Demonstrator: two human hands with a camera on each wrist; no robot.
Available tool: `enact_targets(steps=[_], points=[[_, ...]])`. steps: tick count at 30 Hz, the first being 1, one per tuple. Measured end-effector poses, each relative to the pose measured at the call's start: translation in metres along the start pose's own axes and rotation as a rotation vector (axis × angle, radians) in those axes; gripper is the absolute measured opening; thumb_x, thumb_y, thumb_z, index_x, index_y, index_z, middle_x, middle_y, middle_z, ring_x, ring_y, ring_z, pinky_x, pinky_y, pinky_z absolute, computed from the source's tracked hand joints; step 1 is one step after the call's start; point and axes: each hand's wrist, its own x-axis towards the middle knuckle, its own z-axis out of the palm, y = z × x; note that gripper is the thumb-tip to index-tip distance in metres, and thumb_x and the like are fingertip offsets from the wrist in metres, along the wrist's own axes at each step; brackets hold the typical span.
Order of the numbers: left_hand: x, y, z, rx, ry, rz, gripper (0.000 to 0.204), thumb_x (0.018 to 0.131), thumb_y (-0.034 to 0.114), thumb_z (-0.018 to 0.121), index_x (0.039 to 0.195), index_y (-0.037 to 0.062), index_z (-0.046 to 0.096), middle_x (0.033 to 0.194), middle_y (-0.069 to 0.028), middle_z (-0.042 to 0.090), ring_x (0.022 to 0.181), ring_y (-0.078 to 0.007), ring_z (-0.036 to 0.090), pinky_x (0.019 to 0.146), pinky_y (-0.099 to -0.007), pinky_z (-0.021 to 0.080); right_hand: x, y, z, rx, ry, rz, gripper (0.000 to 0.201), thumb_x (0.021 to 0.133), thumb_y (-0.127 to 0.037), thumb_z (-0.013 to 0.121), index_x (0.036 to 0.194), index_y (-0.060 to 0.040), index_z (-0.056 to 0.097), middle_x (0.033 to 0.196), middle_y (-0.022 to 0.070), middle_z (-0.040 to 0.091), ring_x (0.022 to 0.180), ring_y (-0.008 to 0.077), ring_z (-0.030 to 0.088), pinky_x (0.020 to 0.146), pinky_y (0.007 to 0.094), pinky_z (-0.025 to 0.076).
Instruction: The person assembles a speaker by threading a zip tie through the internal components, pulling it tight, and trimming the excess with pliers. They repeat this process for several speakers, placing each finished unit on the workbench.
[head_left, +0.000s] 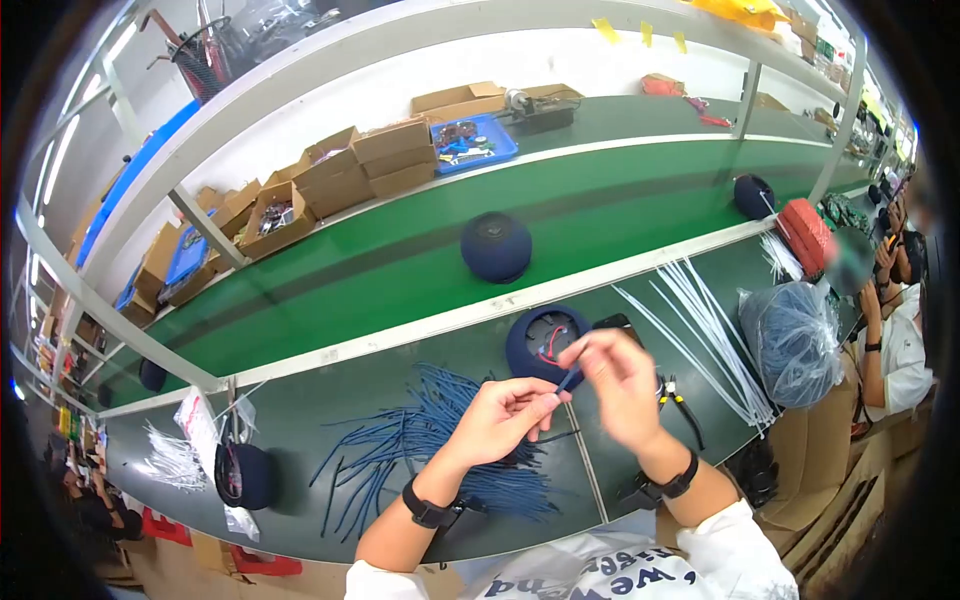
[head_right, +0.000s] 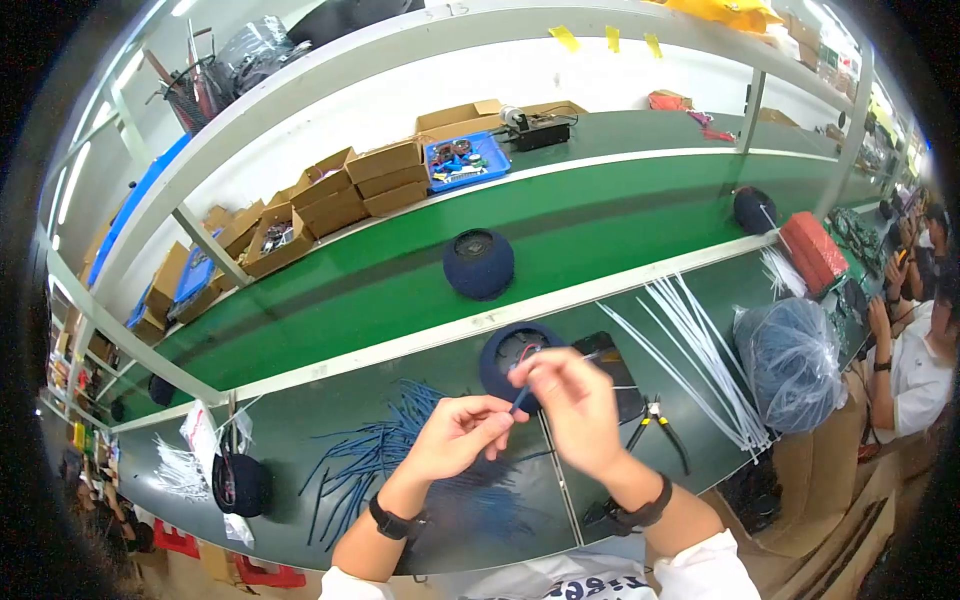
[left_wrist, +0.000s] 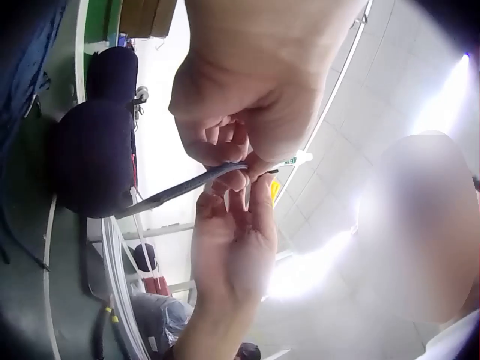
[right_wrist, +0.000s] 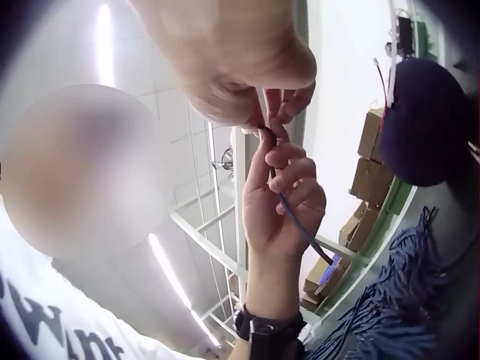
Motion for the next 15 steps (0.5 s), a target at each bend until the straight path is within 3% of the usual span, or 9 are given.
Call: enact_targets(steps=[1, 5, 8, 12, 13, 15], points=[[-0.004, -0.002, -0.006, 0.041, -0.024, -0.022, 0.024, 0.108, 0.017, 0.069, 0.12, -0.0015, 0.078, 0.081, -0.0014, 0.07, 0.068, -0.0068, 0.063, 0.06, -0.0231, 0.052, 0.006, 0.004, -0.005, 0.201, 0.047, 0.035, 0.02, 0.113, -0.016, 0.06, 0.12, 0.0015, 0.068, 0.107, 0.009, 0.073, 0.103, 0.0194, 0.071, 0.097, 0.0361, 0.056], [-0.009, -0.016, -0.024, 0.003, 0.035, -0.047, 0.023, 0.109, 0.013, 0.067, 0.124, -0.0011, 0.077, 0.083, -0.0018, 0.07, 0.072, -0.0074, 0.063, 0.065, -0.0222, 0.053, 0.023, 0.006, -0.022, 0.463, 0.145, 0.137, 0.024, 0.11, -0.014, 0.065, 0.126, 0.0041, 0.066, 0.104, 0.0093, 0.073, 0.091, 0.0162, 0.072, 0.083, 0.0326, 0.061], [0.004, -0.007, -0.035, 0.198, 0.036, 0.104, 0.024, 0.108, 0.004, 0.061, 0.126, 0.0, 0.076, 0.087, -0.002, 0.071, 0.075, -0.0081, 0.063, 0.068, -0.0229, 0.055, 0.025, 0.019, -0.025, 0.31, 0.135, 0.038, 0.021, 0.108, -0.01, 0.068, 0.123, 0.004, 0.067, 0.103, 0.0093, 0.073, 0.091, 0.0163, 0.073, 0.085, 0.0329, 0.062], [0.018, 0.013, -0.027, 0.426, 0.108, 0.128, 0.022, 0.106, -0.001, 0.062, 0.127, -0.0021, 0.068, 0.095, -0.0082, 0.079, 0.079, -0.0124, 0.072, 0.071, -0.0257, 0.057, 0.014, 0.03, -0.017, 0.233, 0.064, 0.07, 0.017, 0.1, 0.0, 0.075, 0.116, 0.0023, 0.069, 0.105, 0.0092, 0.074, 0.094, 0.0156, 0.074, 0.086, 0.0311, 0.06], [0.022, 0.018, -0.025, 0.53, 0.075, 0.151, 0.021, 0.103, -0.003, 0.065, 0.123, -0.0004, 0.059, 0.096, -0.0141, 0.082, 0.082, -0.0178, 0.078, 0.072, -0.0289, 0.059, 0.011, 0.034, -0.013, 0.097, 0.037, 0.03, 0.013, 0.096, 0.002, 0.078, 0.109, 0.0013, 0.073, 0.103, 0.0091, 0.076, 0.096, 0.0132, 0.073, 0.087, 0.0307, 0.06], [0.028, 0.024, -0.019, 0.632, 0.071, 0.137, 0.022, 0.102, -0.003, 0.067, 0.12, 0.001, 0.054, 0.093, -0.0158, 0.081, 0.081, -0.0221, 0.08, 0.072, -0.0309, 0.06, 0.01, 0.032, -0.011, -0.246, -0.039, -0.136, 0.015, 0.09, 0.005, 0.081, 0.103, 0.0004, 0.077, 0.099, 0.0116, 0.079, 0.091, 0.021, 0.076, 0.084, 0.0338, 0.059]])
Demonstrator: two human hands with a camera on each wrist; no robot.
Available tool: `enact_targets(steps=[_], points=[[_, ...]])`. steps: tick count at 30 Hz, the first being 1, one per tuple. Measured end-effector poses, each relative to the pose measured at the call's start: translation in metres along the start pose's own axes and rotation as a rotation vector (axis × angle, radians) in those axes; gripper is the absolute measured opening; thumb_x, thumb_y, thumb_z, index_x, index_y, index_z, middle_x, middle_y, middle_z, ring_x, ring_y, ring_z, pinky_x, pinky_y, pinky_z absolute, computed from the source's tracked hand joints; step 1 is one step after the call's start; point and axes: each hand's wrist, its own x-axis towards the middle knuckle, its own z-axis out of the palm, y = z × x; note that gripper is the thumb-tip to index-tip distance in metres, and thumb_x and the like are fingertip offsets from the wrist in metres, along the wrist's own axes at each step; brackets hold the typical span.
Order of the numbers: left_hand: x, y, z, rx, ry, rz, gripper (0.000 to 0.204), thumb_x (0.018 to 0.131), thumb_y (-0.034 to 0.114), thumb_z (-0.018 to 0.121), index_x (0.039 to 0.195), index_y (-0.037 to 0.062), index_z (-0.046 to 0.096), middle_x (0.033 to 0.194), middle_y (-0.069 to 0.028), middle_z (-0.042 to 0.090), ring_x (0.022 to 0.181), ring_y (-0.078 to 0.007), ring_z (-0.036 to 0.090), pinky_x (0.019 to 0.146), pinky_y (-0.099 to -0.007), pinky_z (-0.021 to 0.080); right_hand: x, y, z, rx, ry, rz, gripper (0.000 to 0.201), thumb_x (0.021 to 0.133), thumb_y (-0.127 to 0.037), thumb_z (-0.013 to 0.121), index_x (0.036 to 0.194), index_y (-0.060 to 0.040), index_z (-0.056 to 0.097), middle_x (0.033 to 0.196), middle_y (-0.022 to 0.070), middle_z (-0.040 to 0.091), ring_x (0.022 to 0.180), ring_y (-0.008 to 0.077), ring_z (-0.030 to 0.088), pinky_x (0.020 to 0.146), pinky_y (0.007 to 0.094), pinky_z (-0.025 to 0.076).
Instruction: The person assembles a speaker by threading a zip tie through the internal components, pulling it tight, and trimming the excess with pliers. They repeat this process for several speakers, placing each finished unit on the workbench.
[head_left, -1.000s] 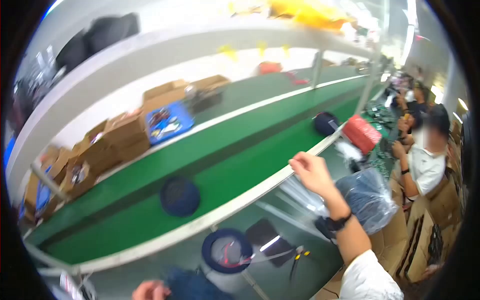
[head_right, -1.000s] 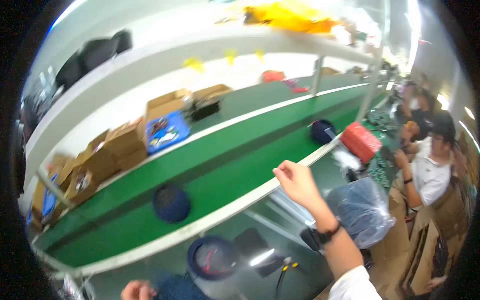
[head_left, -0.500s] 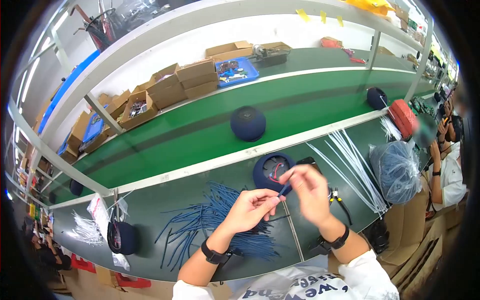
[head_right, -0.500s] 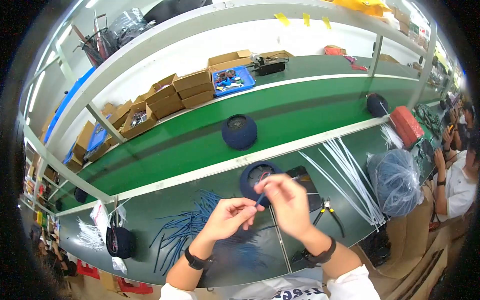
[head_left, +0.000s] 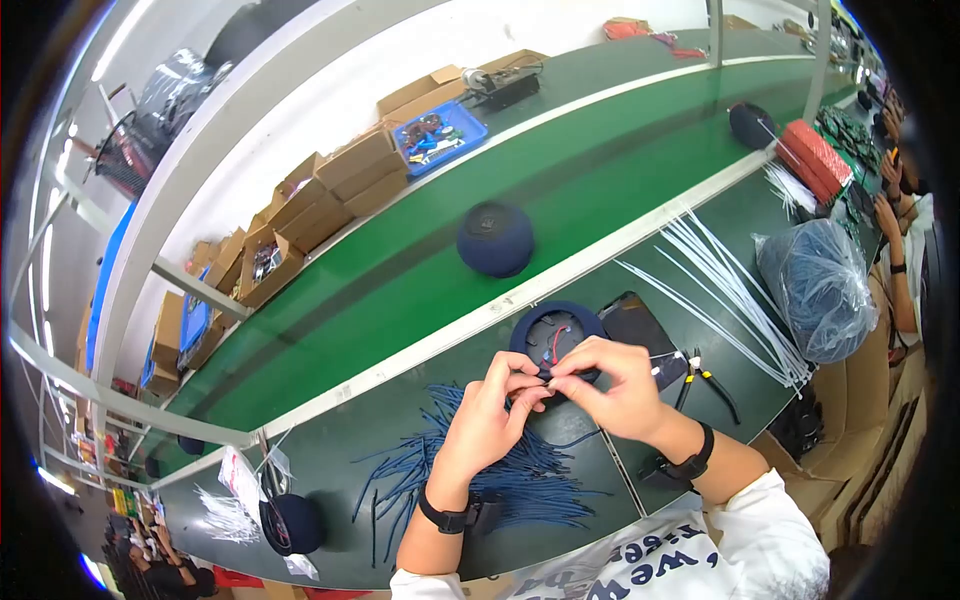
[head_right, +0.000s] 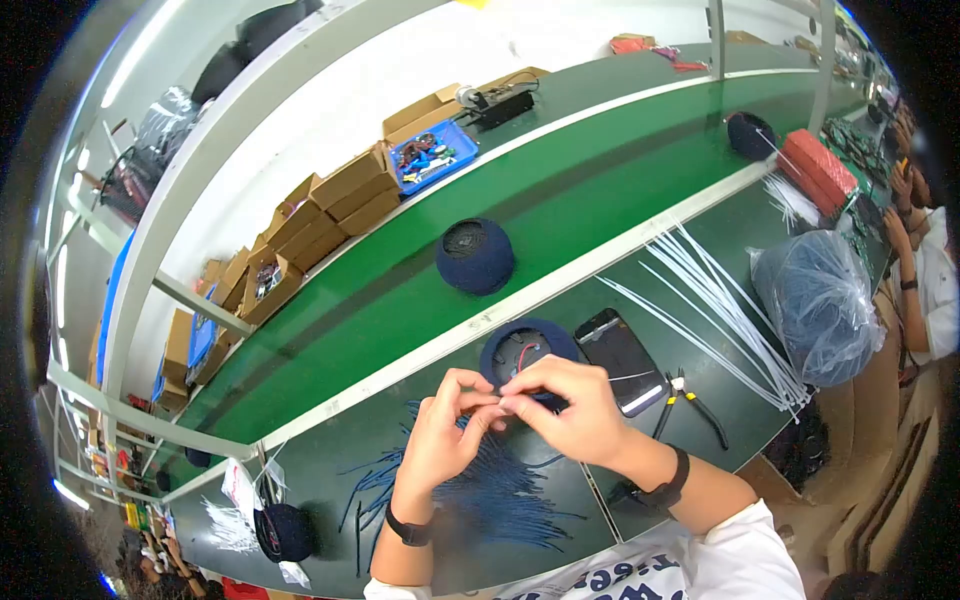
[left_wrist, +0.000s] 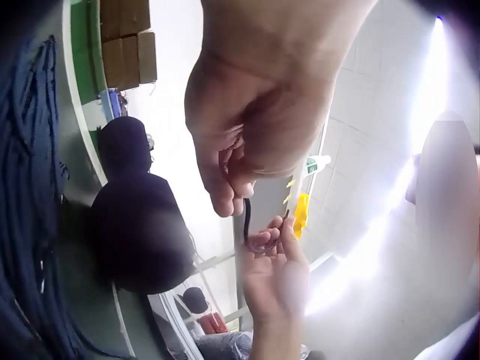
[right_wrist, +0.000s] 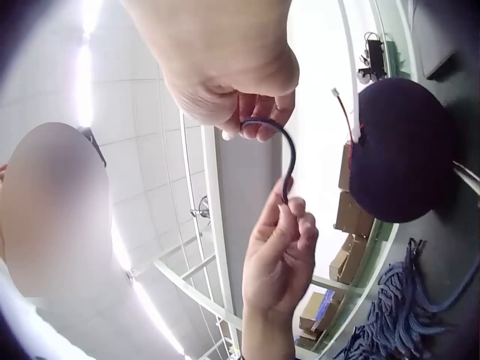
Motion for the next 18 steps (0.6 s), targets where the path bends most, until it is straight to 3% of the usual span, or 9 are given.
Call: enact_targets(steps=[2, 8, 11, 14, 17, 18], points=[[0.004, 0.002, 0.002, 0.054, -0.007, 0.001, 0.027, 0.1, -0.003, 0.069, 0.116, 0.0023, 0.048, 0.088, -0.0179, 0.08, 0.082, -0.0283, 0.082, 0.072, -0.0339, 0.061, -0.001, 0.007, 0.006, -0.124, -0.02, -0.157, 0.019, 0.086, 0.003, 0.082, 0.104, -0.0018, 0.08, 0.099, 0.0124, 0.08, 0.089, 0.0278, 0.076, 0.082, 0.037, 0.058], [0.005, -0.001, -0.006, 0.043, 0.007, 0.054, 0.025, 0.1, -0.005, 0.068, 0.115, 0.0024, 0.049, 0.085, -0.0159, 0.08, 0.074, -0.0261, 0.08, 0.071, -0.0324, 0.06, -0.001, 0.014, 0.011, -0.144, -0.05, -0.184, 0.018, 0.09, 0.002, 0.078, 0.108, -0.0027, 0.08, 0.104, 0.0122, 0.079, 0.089, 0.0294, 0.076, 0.085, 0.0383, 0.061], [0.002, -0.014, -0.012, -0.11, -0.062, -0.098, 0.037, 0.094, 0.005, 0.081, 0.12, 0.0029, 0.054, 0.104, -0.0184, 0.081, 0.093, -0.0284, 0.081, 0.079, -0.0353, 0.061, -0.002, 0.005, 0.009, -0.074, -0.113, -0.042, 0.018, 0.091, 0.002, 0.077, 0.108, -0.0016, 0.079, 0.103, 0.0133, 0.079, 0.088, 0.0305, 0.077, 0.083, 0.0379, 0.062], [0.022, -0.029, -0.013, 0.19, 0.052, 0.277, 0.062, 0.081, 0.019, 0.095, 0.129, 0.005, 0.06, 0.138, -0.0242, 0.069, 0.126, -0.0343, 0.07, 0.099, -0.0431, 0.057, 0.002, 0.014, -0.004, -0.191, -0.046, -0.075, 0.018, 0.091, 0.003, 0.076, 0.108, -0.0005, 0.079, 0.102, 0.0143, 0.079, 0.089, 0.0297, 0.078, 0.081, 0.0365, 0.062], [0.034, -0.063, -0.005, 0.339, -0.069, 0.176, 0.085, 0.067, 0.03, 0.103, 0.138, 0.009, 0.062, 0.156, -0.0252, 0.053, 0.143, -0.0357, 0.055, 0.115, -0.0491, 0.047, 0.011, 0.01, -0.019, -0.133, 0.098, 0.046, 0.017, 0.089, 0.002, 0.076, 0.106, 0.001, 0.079, 0.098, 0.015, 0.079, 0.089, 0.0253, 0.078, 0.082, 0.0338, 0.061], [0.034, -0.065, -0.001, 0.235, -0.08, 0.122, 0.092, 0.061, 0.031, 0.105, 0.14, 0.0108, 0.061, 0.163, -0.0267, 0.046, 0.147, -0.0405, 0.051, 0.121, -0.0509, 0.042, 0.013, 0.01, -0.022, -0.137, 0.099, 0.073, 0.017, 0.089, 0.001, 0.076, 0.106, 0.0009, 0.079, 0.098, 0.0148, 0.079, 0.09, 0.0248, 0.078, 0.082, 0.033, 0.061]])
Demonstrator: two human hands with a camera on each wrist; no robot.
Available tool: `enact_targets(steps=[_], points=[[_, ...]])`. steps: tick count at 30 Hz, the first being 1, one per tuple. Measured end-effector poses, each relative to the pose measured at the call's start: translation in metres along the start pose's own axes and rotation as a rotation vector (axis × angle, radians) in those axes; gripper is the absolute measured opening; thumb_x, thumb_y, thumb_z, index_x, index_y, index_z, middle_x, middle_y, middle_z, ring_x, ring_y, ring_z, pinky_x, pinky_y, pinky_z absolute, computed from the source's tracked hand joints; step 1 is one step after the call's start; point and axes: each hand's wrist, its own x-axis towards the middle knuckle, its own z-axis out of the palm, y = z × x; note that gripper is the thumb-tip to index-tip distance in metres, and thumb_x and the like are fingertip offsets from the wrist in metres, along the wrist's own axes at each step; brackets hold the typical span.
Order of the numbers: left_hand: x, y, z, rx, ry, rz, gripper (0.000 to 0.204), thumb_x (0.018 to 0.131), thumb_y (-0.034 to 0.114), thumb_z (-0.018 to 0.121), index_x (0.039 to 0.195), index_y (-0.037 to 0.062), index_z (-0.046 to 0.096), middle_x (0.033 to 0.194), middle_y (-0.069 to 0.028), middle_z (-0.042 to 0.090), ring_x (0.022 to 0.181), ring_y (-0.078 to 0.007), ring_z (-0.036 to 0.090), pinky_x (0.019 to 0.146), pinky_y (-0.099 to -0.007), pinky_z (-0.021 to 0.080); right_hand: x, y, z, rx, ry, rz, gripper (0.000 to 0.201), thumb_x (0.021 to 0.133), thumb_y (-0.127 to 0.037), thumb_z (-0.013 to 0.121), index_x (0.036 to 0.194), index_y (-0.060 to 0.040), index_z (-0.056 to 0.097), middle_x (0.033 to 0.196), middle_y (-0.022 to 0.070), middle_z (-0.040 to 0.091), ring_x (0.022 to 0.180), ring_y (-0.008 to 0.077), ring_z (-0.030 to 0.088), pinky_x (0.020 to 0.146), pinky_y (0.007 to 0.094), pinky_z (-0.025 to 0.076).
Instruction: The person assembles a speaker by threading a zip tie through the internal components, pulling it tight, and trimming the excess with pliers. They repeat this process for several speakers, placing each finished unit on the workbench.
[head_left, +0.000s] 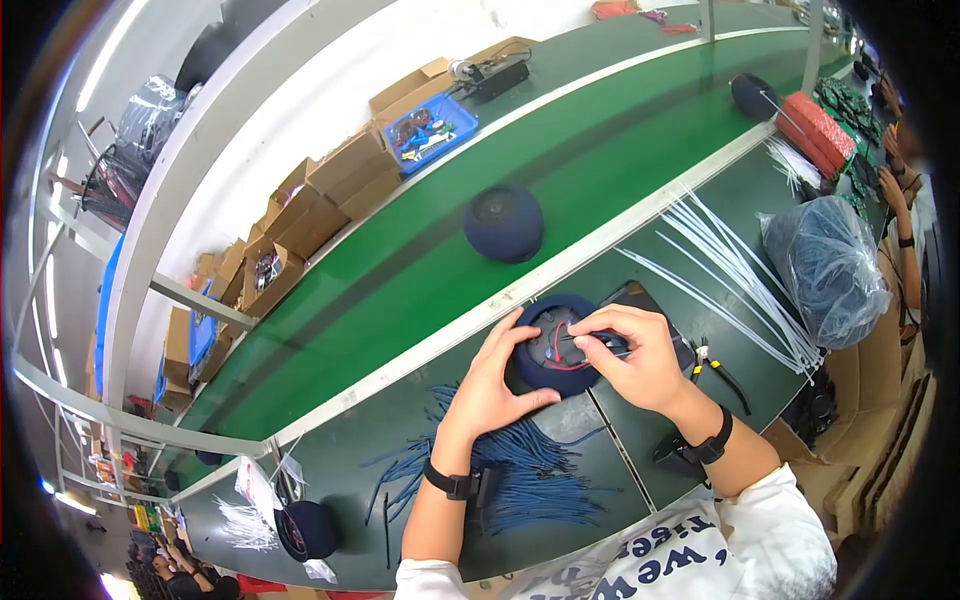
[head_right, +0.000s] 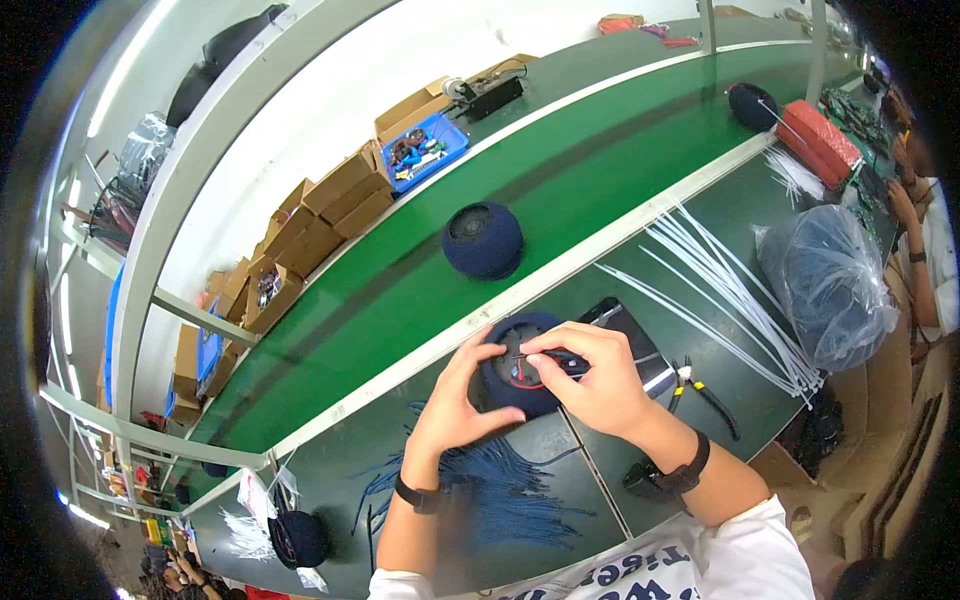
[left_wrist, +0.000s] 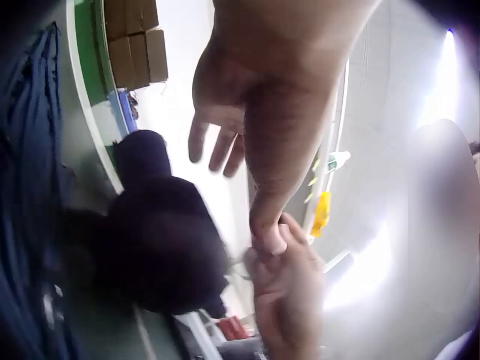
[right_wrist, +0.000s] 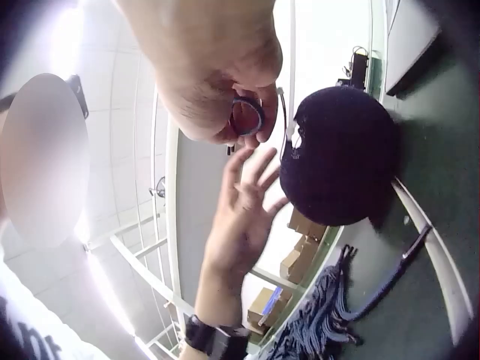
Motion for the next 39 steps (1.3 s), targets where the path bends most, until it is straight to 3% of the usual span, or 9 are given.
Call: enact_targets(steps=[3, 4, 8, 13, 16, 19, 24, 37, 39], points=[[-0.011, 0.01, -0.012, 0.078, -0.12, -0.117, 0.097, 0.053, 0.033, 0.108, 0.137, 0.0109, 0.063, 0.168, -0.0267, 0.039, 0.152, -0.0441, 0.043, 0.123, -0.0506, 0.041, 0.002, -0.001, -0.007, 0.044, -0.025, 0.04, 0.017, 0.089, 0.0, 0.076, 0.105, 0.0005, 0.08, 0.098, 0.0145, 0.079, 0.091, 0.0232, 0.078, 0.082, 0.0326, 0.06], [-0.013, 0.001, -0.01, 0.029, -0.107, -0.09, 0.111, 0.047, 0.033, 0.11, 0.143, 0.0117, 0.058, 0.17, -0.0268, 0.035, 0.156, -0.045, 0.039, 0.124, -0.0511, 0.04, 0.002, -0.002, -0.008, 0.061, -0.038, 0.056, 0.016, 0.089, 0.0, 0.076, 0.105, 0.0006, 0.08, 0.098, 0.0141, 0.079, 0.089, 0.0224, 0.078, 0.081, 0.0317, 0.06], [0.002, -0.025, 0.019, -0.211, -0.073, 0.008, 0.116, 0.045, 0.027, 0.109, 0.143, 0.0139, 0.049, 0.163, -0.0264, 0.043, 0.15, -0.042, 0.047, 0.122, -0.0523, 0.041, -0.002, -0.003, -0.004, 0.12, -0.077, 0.116, 0.015, 0.088, 0.0, 0.078, 0.103, 0.0012, 0.079, 0.095, 0.0123, 0.078, 0.079, 0.0163, 0.074, 0.072, 0.0272, 0.057], [0.001, -0.019, 0.021, 0.017, 0.166, 0.218, 0.107, 0.042, 0.023, 0.106, 0.135, 0.0192, 0.054, 0.16, -0.0311, 0.043, 0.147, -0.0509, 0.046, 0.12, -0.06, 0.041, -0.01, -0.02, -0.006, -0.059, -0.12, 0.088, 0.013, 0.084, -0.003, 0.083, 0.097, -0.002, 0.079, 0.081, 0.0089, 0.076, 0.065, 0.0124, 0.067, 0.059, 0.0273, 0.053], [-0.011, 0.007, -0.002, 0.22, 0.348, 0.356, 0.105, 0.045, 0.026, 0.108, 0.135, 0.028, 0.055, 0.164, -0.0304, 0.035, 0.148, -0.0537, 0.042, 0.118, -0.0638, 0.041, -0.019, -0.039, -0.003, -0.107, -0.197, -0.005, 0.015, 0.084, -0.002, 0.079, 0.098, -0.002, 0.076, 0.088, 0.0127, 0.075, 0.074, 0.0276, 0.074, 0.069, 0.0367, 0.062], [-0.022, 0.02, -0.01, 0.333, 0.521, 0.475, 0.092, 0.053, 0.018, 0.103, 0.133, 0.0321, 0.061, 0.162, -0.0297, 0.036, 0.145, -0.0524, 0.044, 0.117, -0.0621, 0.043, -0.029, -0.037, 0.012, -0.123, -0.121, -0.217, 0.017, 0.084, -0.002, 0.079, 0.1, -0.0019, 0.075, 0.091, 0.0117, 0.076, 0.078, 0.0283, 0.074, 0.072, 0.0375, 0.062], [-0.032, 0.028, -0.013, 0.558, 0.562, 0.562, 0.064, 0.072, 0.021, 0.096, 0.126, 0.0411, 0.069, 0.156, -0.0271, 0.043, 0.141, -0.0468, 0.047, 0.117, -0.0575, 0.046, -0.036, -0.043, 0.015, -0.218, -0.093, -0.333, 0.021, 0.079, -0.001, 0.081, 0.099, -0.0043, 0.074, 0.095, 0.0092, 0.073, 0.078, 0.0282, 0.073, 0.069, 0.0377, 0.062], [-0.024, 0.037, -0.013, 0.569, 0.524, 0.546, 0.054, 0.074, 0.023, 0.095, 0.12, 0.0438, 0.076, 0.154, -0.0239, 0.046, 0.14, -0.043, 0.047, 0.117, -0.0549, 0.046, -0.028, -0.035, 0.011, -0.151, -0.126, -0.189, 0.016, 0.084, 0.001, 0.077, 0.099, -0.0026, 0.074, 0.094, 0.0112, 0.075, 0.081, 0.031, 0.074, 0.072, 0.0398, 0.062], [-0.023, 0.036, -0.013, 0.575, 0.527, 0.564, 0.053, 0.073, 0.024, 0.096, 0.119, 0.0428, 0.077, 0.154, -0.0251, 0.045, 0.14, -0.0444, 0.047, 0.116, -0.0556, 0.047, -0.027, -0.042, 0.008, -0.082, -0.147, -0.021, 0.015, 0.088, 0.0, 0.077, 0.103, -0.0021, 0.075, 0.094, 0.0123, 0.076, 0.081, 0.0298, 0.076, 0.07, 0.0384, 0.061]])
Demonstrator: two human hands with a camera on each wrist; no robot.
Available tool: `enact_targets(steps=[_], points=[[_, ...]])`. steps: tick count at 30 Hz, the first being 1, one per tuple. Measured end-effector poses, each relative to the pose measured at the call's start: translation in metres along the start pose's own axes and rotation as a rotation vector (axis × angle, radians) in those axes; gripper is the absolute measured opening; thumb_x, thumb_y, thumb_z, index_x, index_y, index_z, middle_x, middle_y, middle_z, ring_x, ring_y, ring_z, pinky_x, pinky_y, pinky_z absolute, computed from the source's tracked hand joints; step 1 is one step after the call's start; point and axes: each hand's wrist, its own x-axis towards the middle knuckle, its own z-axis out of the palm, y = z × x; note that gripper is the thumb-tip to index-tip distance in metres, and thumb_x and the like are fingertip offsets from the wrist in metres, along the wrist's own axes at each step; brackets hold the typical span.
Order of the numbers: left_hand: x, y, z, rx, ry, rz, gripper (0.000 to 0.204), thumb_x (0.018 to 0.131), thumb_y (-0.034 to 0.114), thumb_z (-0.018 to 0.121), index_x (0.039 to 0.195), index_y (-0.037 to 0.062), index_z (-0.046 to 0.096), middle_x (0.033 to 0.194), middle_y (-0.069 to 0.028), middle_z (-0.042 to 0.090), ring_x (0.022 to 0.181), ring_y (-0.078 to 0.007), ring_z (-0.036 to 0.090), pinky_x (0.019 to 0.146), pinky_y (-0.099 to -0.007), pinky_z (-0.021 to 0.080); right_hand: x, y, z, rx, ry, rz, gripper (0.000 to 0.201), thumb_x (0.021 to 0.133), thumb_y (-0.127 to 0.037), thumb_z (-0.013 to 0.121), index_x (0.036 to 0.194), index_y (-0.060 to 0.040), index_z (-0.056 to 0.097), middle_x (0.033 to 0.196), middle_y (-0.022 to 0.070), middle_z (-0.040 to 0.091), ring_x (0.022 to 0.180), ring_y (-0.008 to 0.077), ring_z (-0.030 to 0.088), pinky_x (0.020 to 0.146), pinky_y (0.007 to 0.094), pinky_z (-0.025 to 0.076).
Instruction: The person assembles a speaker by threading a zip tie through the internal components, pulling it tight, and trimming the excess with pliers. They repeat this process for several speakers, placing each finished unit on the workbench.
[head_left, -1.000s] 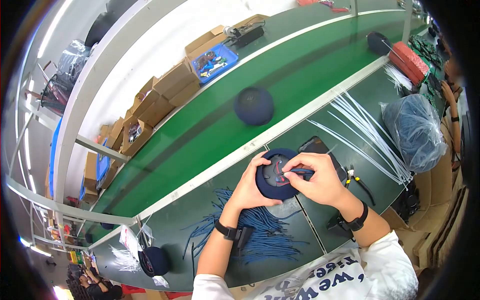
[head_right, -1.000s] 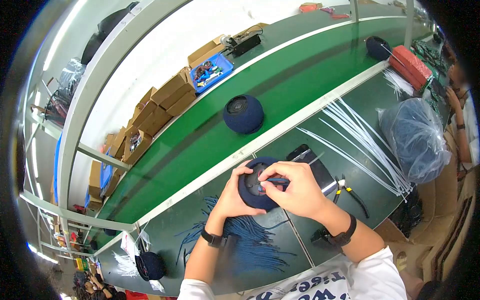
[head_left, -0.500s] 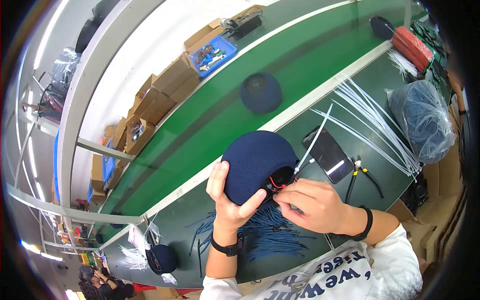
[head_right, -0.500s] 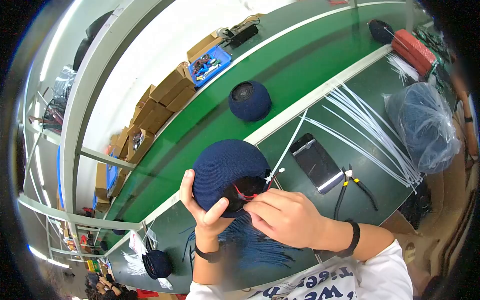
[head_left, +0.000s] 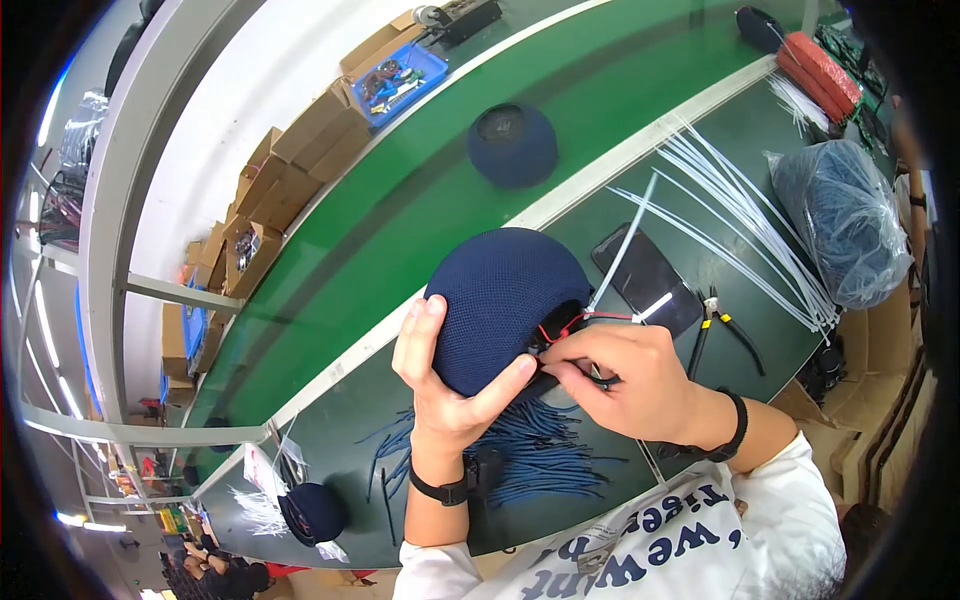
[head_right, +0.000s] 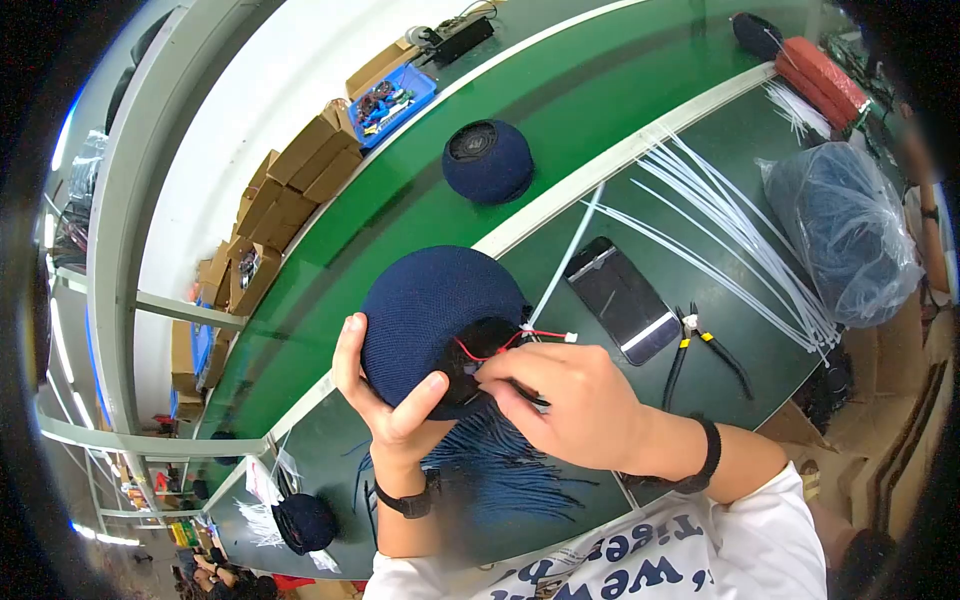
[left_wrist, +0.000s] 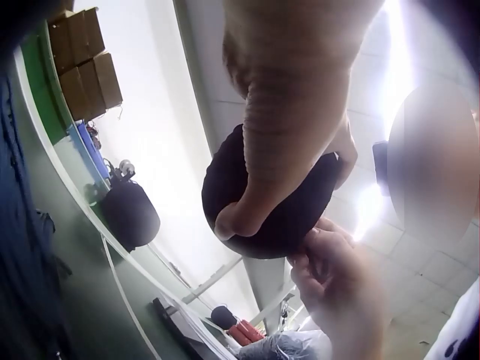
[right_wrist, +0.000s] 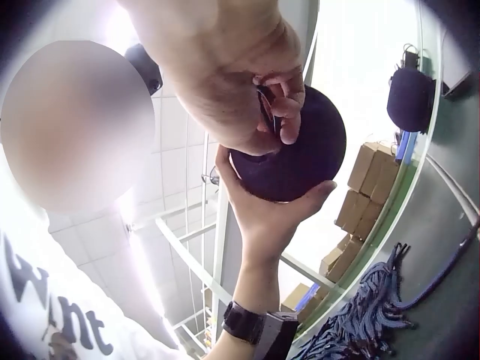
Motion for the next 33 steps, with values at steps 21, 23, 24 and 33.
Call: enact_targets(steps=[21, 23, 24, 33], points=[[0.007, 0.007, 0.004, -0.002, -0.033, -0.055, 0.053, 0.072, 0.018, 0.095, 0.117, 0.0402, 0.079, 0.153, -0.0263, 0.046, 0.138, -0.045, 0.048, 0.115, -0.0567, 0.049, -0.008, 0.003, 0.015, 0.051, 0.105, 0.115, 0.013, 0.092, 0.0, 0.075, 0.103, -0.0049, 0.069, 0.09, 0.0122, 0.075, 0.069, 0.0262, 0.073, 0.063, 0.0375, 0.057], [0.006, 0.007, 0.007, -0.005, -0.039, -0.086, 0.055, 0.071, 0.015, 0.094, 0.118, 0.0393, 0.079, 0.154, -0.0263, 0.045, 0.139, -0.0448, 0.047, 0.115, -0.0564, 0.049, -0.005, -0.004, 0.012, 0.038, 0.054, 0.083, 0.012, 0.093, 0.0, 0.074, 0.103, -0.0049, 0.069, 0.09, 0.0137, 0.075, 0.071, 0.0281, 0.073, 0.064, 0.0383, 0.057], [0.005, 0.006, 0.005, -0.005, -0.062, -0.093, 0.057, 0.069, 0.015, 0.095, 0.118, 0.0374, 0.079, 0.155, -0.0263, 0.044, 0.14, -0.0455, 0.047, 0.115, -0.0566, 0.048, -0.005, -0.004, 0.013, 0.025, 0.045, 0.069, 0.012, 0.093, -0.001, 0.074, 0.103, -0.0048, 0.069, 0.09, 0.0131, 0.075, 0.07, 0.0266, 0.073, 0.063, 0.0372, 0.056], [0.014, -0.036, 0.018, -0.136, -0.053, -0.573, 0.11, 0.047, 0.017, 0.098, 0.147, 0.0163, 0.053, 0.154, -0.0234, 0.047, 0.144, -0.0438, 0.048, 0.119, -0.0535, 0.043, 0.031, 0.025, -0.062, -0.127, 0.407, 0.212, 0.011, 0.095, -0.011, 0.076, 0.1, -0.0011, 0.075, 0.086, 0.0108, 0.077, 0.067, 0.0168, 0.071, 0.058, 0.0308, 0.053]])
